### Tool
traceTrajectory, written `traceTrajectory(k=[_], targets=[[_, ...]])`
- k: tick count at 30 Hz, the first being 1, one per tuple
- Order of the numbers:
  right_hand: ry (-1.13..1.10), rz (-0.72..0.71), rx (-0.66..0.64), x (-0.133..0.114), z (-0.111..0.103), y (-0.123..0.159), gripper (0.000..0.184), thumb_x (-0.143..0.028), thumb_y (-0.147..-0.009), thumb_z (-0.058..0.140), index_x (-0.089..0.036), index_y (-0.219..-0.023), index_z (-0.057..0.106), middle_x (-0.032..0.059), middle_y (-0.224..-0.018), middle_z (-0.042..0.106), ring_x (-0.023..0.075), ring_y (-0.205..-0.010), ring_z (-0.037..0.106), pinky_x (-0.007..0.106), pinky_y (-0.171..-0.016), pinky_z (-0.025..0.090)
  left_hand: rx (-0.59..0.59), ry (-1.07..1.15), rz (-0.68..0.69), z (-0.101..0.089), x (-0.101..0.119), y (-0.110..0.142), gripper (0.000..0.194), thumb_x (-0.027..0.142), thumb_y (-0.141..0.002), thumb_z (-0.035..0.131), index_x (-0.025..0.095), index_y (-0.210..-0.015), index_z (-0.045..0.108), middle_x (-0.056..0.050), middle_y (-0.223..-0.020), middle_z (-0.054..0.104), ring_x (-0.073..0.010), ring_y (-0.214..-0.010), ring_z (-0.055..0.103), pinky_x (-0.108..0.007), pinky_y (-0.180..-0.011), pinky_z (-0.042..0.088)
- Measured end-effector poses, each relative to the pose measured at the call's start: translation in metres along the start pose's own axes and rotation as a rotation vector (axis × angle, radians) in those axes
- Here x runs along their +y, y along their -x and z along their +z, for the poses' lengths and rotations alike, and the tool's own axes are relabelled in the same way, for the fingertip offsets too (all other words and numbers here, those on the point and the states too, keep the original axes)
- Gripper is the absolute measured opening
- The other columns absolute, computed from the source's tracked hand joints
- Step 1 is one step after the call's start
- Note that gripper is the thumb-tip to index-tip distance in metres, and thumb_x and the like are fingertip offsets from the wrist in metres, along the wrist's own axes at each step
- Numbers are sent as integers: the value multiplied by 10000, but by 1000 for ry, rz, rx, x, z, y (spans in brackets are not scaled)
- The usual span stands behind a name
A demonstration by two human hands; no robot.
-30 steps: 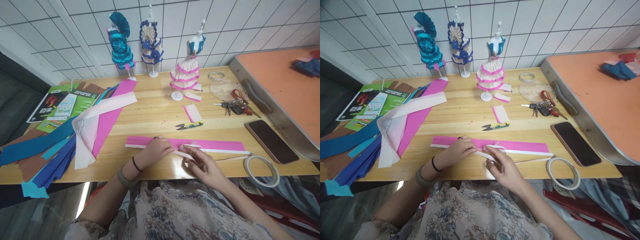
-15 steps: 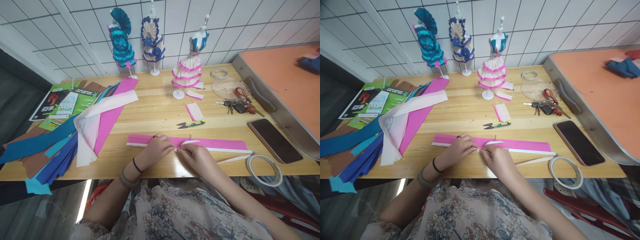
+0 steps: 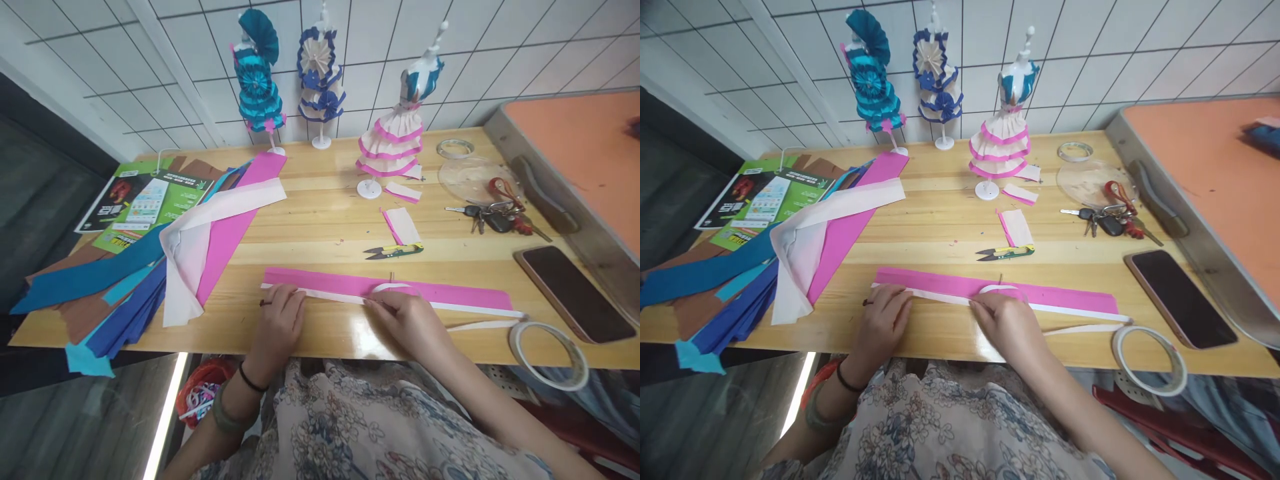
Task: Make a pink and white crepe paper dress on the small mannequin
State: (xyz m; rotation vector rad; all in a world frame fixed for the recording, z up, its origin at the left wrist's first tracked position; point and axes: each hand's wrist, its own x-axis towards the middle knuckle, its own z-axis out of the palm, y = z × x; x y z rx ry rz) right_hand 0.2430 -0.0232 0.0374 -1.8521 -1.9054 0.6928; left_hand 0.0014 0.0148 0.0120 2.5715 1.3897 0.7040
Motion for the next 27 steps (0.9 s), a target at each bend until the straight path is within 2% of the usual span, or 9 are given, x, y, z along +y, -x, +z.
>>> traceTrajectory(k=[7,16,20,24,27], targets=[[51,53,17,1,2,-2,257,-295,-864,466,-205,-741,672,26,-652,686,161,-542,599,264,-508,387,6,-83,131,12,9,6,273,175,-870,468,107,-1119,558,-142,-1047,584,-250,-1061,492,-396,-919,448],[93,69,-6,0,4,-3,268,-286,-873,448,-192,-696,626,41,-652,686,185,-581,628,275,-545,397,-74,-182,116,10,12,3,263,235,-884,461,141,-1095,587,-125,-1033,596,-248,-996,513,-419,-868,451],[69,24,10,1,4,1,284,-298,-881,444,-196,-682,620,40,-648,680,179,-564,619,267,-525,392,-95,-159,118,8,10,-2,244,233,-895,436,159,-1066,594,-114,-1007,585,-231,-977,512,-406,-862,450],[86,42,-13,-4,0,7,304,-331,-881,462,-196,-649,604,29,-623,660,173,-551,606,261,-521,396,-179,-51,87,4,5,-10,234,220,-915,379,155,-958,600,-89,-893,581,-203,-895,521,-371,-810,462],[65,23,-8,-12,-5,11,303,-336,-892,450,-197,-711,649,36,-630,668,178,-563,613,264,-528,413,-265,-24,62,1,0,-17,238,172,-914,357,154,-942,593,-85,-889,577,-204,-912,521,-362,-806,459]])
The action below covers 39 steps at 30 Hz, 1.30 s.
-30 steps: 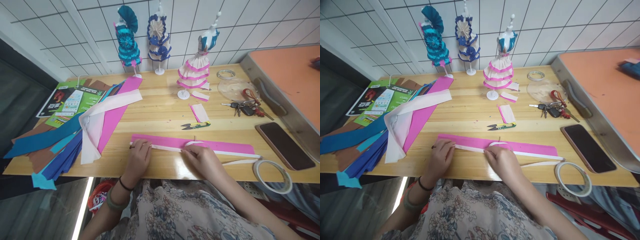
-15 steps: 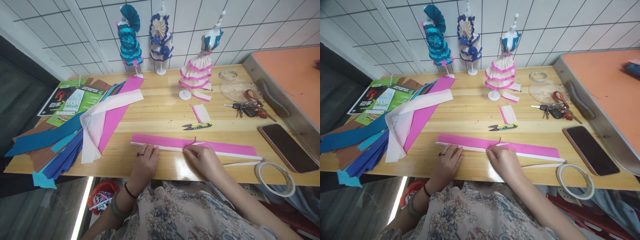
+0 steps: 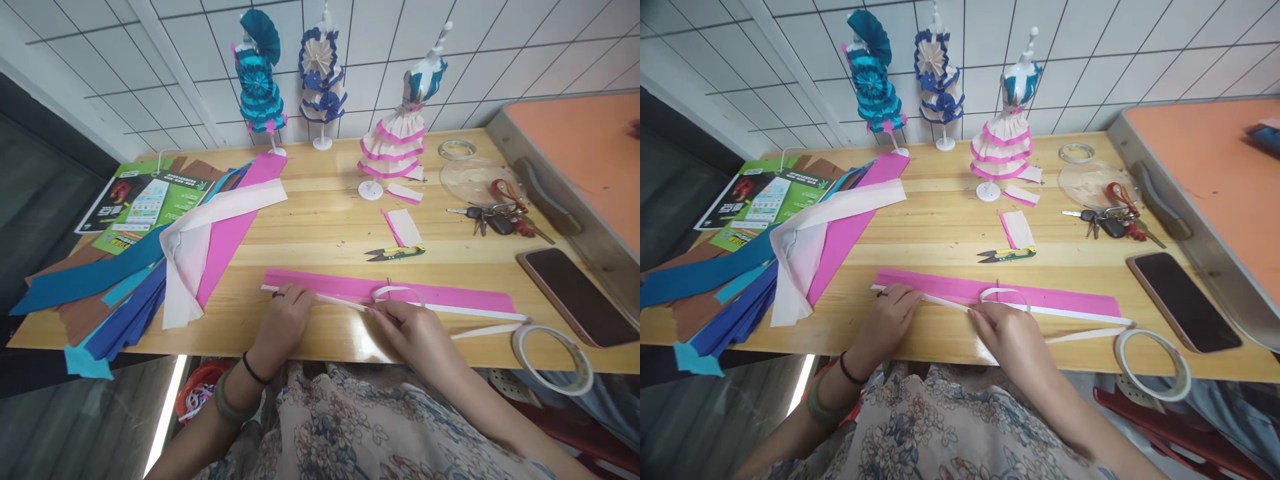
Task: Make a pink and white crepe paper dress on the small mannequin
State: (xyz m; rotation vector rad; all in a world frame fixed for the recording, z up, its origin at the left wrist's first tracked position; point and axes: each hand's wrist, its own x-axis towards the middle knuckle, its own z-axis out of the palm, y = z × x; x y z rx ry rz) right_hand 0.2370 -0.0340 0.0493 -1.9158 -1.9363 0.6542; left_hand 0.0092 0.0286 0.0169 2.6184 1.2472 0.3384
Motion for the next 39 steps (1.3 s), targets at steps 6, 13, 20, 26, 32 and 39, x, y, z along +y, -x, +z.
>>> traceTrajectory(k=[6,13,20,26,32,39], targets=[[-97,-79,19,-16,-8,6,256,-297,-895,452,-214,-909,693,47,-767,718,186,-655,656,267,-559,462,-113,13,-9,-11,-7,-9,238,141,-896,364,167,-969,589,-80,-942,583,-209,-934,522,-359,-803,453],[-194,-88,-117,-37,-15,4,275,-292,-897,448,-205,-702,621,8,-617,626,139,-567,562,242,-518,408,-244,6,48,-23,-11,-22,258,136,-893,350,171,-929,603,-66,-873,568,-195,-828,529,-334,-738,426],[-214,-87,-113,-44,-18,0,273,-292,-889,452,-194,-710,633,2,-592,603,127,-530,522,238,-503,368,-338,67,92,-33,-17,-30,254,146,-889,362,184,-930,610,-60,-874,575,-183,-835,551,-311,-746,419],[-215,-56,-107,-34,-20,-5,286,-303,-881,462,-195,-686,641,1,-585,604,128,-533,521,240,-512,367,-388,7,114,-38,-16,-37,259,180,-904,345,174,-896,603,-63,-844,581,-182,-790,558,-308,-714,413],[-200,21,-80,-9,-14,-15,300,-328,-866,455,-188,-630,577,-13,-550,530,122,-531,461,244,-518,337,-468,-88,118,-42,-9,-45,276,218,-924,314,160,-895,582,-74,-873,594,-200,-828,564,-335,-745,418],[-221,118,-117,8,-4,-18,315,-354,-849,430,-187,-594,505,-14,-574,502,122,-560,437,245,-542,325,-482,-81,37,-38,-4,-49,284,250,-933,310,153,-900,574,-79,-896,591,-193,-869,569,-329,-793,419]])
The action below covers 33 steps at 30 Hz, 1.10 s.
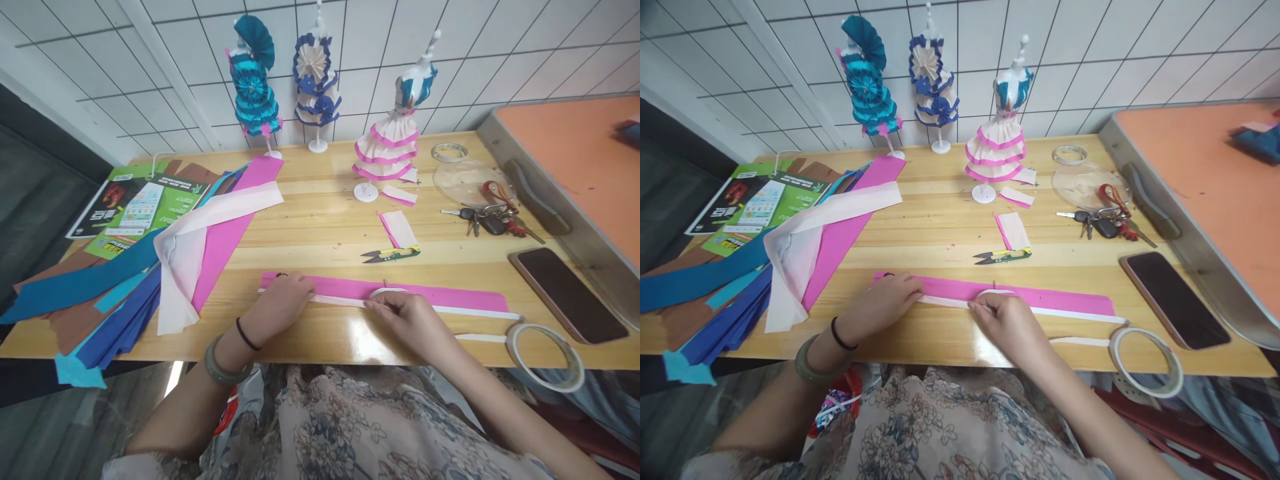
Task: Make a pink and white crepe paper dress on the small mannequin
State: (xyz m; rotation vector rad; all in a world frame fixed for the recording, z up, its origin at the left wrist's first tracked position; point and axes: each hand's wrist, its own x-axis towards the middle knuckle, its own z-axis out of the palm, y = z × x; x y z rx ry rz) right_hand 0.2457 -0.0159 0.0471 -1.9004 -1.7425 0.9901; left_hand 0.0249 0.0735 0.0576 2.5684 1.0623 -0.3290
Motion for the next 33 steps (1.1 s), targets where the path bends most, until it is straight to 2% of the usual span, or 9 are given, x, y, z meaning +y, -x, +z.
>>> traceTrajectory(k=[7,12,19,33], targets=[[3,56,12,6,2,-4,302,-349,-828,429,-190,-571,442,-21,-541,463,110,-524,408,236,-516,290,-13,-40,-32,1,4,-3,281,250,-935,306,146,-897,565,-92,-896,591,-208,-850,570,-343,-775,419],[69,66,32,6,5,-3,308,-348,-833,429,-198,-565,397,-31,-490,408,112,-495,400,241,-506,272,42,-53,-46,8,5,-1,276,296,-931,327,151,-889,558,-85,-877,586,-214,-812,562,-342,-728,418],[129,57,63,3,8,-4,315,-353,-844,409,-201,-571,448,-2,-510,506,130,-511,469,259,-520,276,111,-28,-145,16,14,-3,331,455,-878,428,151,-910,557,-95,-917,582,-230,-834,556,-346,-734,417],[214,62,73,2,11,-6,328,-340,-848,417,-200,-562,494,24,-522,571,144,-524,524,264,-529,299,160,-77,-327,24,28,-14,408,543,-831,462,155,-931,537,-106,-894,588,-269,-841,573,-354,-690,416]])
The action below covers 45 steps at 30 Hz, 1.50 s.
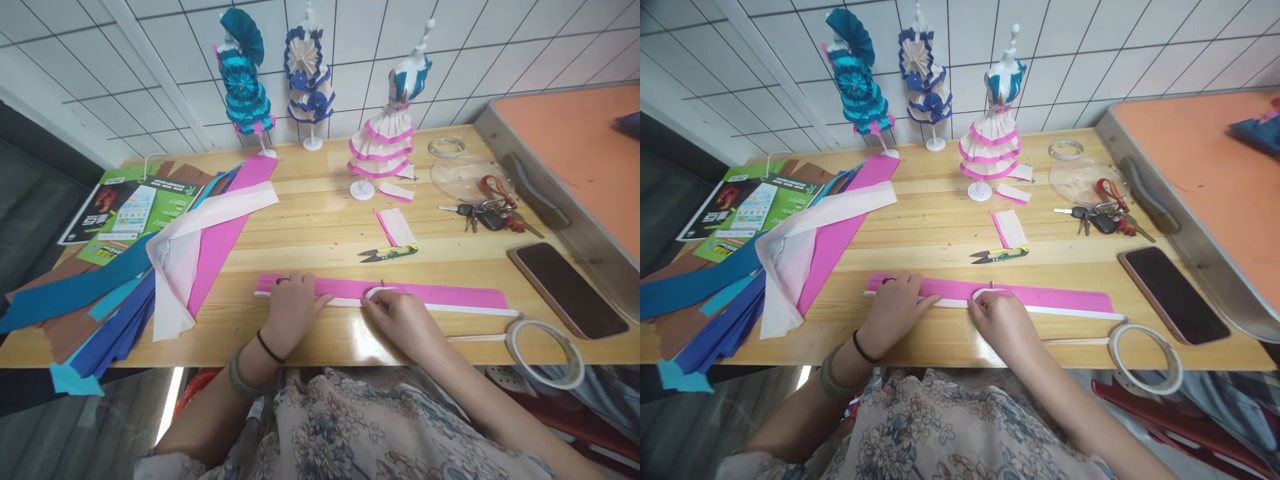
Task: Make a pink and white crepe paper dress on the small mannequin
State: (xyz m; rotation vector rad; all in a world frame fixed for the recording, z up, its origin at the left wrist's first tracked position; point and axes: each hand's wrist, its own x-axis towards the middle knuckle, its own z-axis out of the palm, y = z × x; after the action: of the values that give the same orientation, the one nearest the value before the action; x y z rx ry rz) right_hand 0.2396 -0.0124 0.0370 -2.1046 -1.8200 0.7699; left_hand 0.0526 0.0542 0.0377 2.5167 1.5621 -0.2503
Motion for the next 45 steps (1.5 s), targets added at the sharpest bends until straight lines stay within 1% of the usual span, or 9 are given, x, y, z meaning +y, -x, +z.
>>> traceTrajectory(k=[8,14,18,20,23,27,31,38,45], targets=[[37,24,-5,-6,-2,-1,306,-299,-833,422,-198,-566,531,49,-563,621,158,-549,563,263,-534,324,11,-11,-55,3,5,0,472,598,-814,442,148,-923,535,-110,-887,585,-263,-848,573,-350,-709,418],[69,12,4,-4,2,-2,303,-286,-836,413,-198,-579,548,66,-568,637,177,-559,579,268,-533,326,44,-34,-105,3,12,1,588,692,-755,425,136,-911,532,-131,-876,580,-302,-836,569,-386,-688,422],[82,27,-7,-3,4,-2,289,-284,-834,411,-196,-610,571,73,-581,648,183,-561,591,268,-528,322,57,-57,-145,0,20,1,581,681,-733,479,128,-908,524,-137,-870,574,-304,-834,563,-402,-707,417],[82,44,-21,-4,3,-2,293,-284,-840,404,-193,-621,576,69,-582,646,179,-554,590,266,-532,324,72,-50,-107,-4,25,0,496,605,-745,544,140,-914,513,-126,-887,575,-300,-869,552,-396,-726,414],[77,59,-37,-6,1,-2,297,-294,-850,400,-192,-635,578,69,-600,652,183,-575,596,264,-540,324,52,18,55,-7,34,-1,312,432,-788,595,164,-918,502,-90,-911,585,-268,-908,545,-358,-745,413],[89,61,-35,-6,1,-2,294,-298,-852,405,-194,-630,566,69,-604,653,187,-584,593,259,-532,310,-37,172,228,1,44,-5,117,287,-875,484,181,-920,499,-43,-879,618,-210,-817,577,-316,-685,414],[87,42,-16,-3,1,-1,292,-300,-851,406,-195,-637,575,69,-592,645,180,-547,569,259,-518,298,-55,245,206,9,46,-9,139,297,-898,431,189,-887,518,-27,-830,638,-194,-772,592,-303,-658,408],[-98,43,-6,1,-7,0,356,-352,-882,368,-183,-690,615,68,-611,651,157,-508,547,260,-515,320,-57,244,176,6,48,-11,188,327,-893,437,185,-864,558,-40,-837,660,-201,-778,613,-305,-653,420],[19,81,27,-4,-1,-6,310,-296,-871,384,-190,-642,564,68,-606,641,175,-557,556,263,-540,319,-52,200,158,6,53,-13,196,317,-899,418,193,-874,568,-40,-829,668,-210,-763,625,-320,-658,431]])
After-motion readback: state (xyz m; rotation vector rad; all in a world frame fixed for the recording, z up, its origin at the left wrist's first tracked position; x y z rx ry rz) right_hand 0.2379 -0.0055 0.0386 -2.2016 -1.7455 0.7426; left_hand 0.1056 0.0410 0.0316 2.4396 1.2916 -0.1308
